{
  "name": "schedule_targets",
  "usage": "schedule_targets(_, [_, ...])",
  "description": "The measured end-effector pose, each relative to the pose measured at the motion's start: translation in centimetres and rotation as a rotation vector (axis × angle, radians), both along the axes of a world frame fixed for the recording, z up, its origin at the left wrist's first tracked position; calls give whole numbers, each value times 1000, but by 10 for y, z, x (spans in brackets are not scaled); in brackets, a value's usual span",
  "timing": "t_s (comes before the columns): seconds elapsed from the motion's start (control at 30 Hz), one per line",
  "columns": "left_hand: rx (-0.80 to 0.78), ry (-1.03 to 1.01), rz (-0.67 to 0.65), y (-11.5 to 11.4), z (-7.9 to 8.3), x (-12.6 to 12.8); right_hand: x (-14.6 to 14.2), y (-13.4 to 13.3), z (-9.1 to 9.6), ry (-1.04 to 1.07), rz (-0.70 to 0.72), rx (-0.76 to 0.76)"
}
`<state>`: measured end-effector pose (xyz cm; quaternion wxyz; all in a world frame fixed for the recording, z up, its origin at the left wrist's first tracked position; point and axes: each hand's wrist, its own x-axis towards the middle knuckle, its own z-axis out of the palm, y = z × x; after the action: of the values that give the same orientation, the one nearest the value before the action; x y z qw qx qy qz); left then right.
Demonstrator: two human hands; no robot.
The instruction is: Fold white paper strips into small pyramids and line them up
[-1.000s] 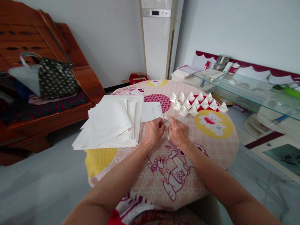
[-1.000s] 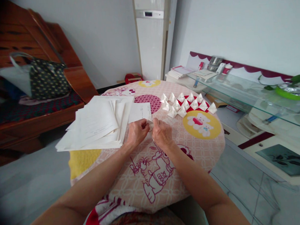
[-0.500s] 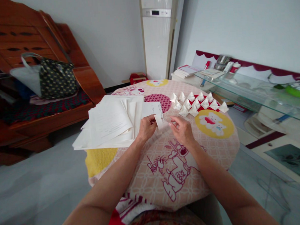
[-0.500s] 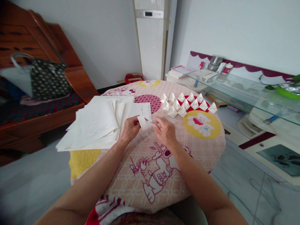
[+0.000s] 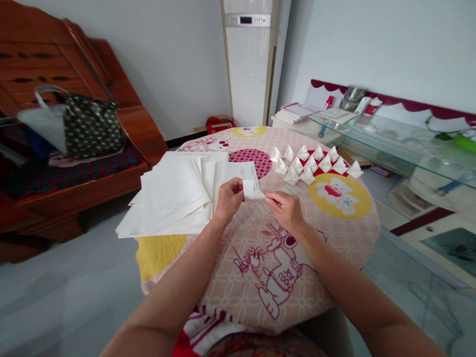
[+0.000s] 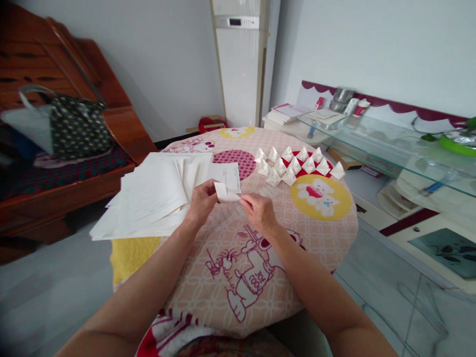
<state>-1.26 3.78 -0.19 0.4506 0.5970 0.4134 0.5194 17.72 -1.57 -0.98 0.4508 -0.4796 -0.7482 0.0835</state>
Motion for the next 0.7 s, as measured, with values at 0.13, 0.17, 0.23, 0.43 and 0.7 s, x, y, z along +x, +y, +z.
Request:
schedule_targets(0.13, [-21,-68,-99,-6,5,1,-1,-2,0,-99,-44,44])
schedule_targets(0.17, [-19,-66,-128,-8,6,1,-1,-2,1,-108,-33,37])
schedule_targets(0.23, [-6,-32,-209,-10,8,-1,-1,-4,4,-98,13,-7])
schedule_targets(0.43, [24,146,-406,-10,11,-10,6,-6,18,263,117,-201])
schedule_targets(0.7, [136,342,-511,-20,22,-6,9,-3,24,531,211,-423])
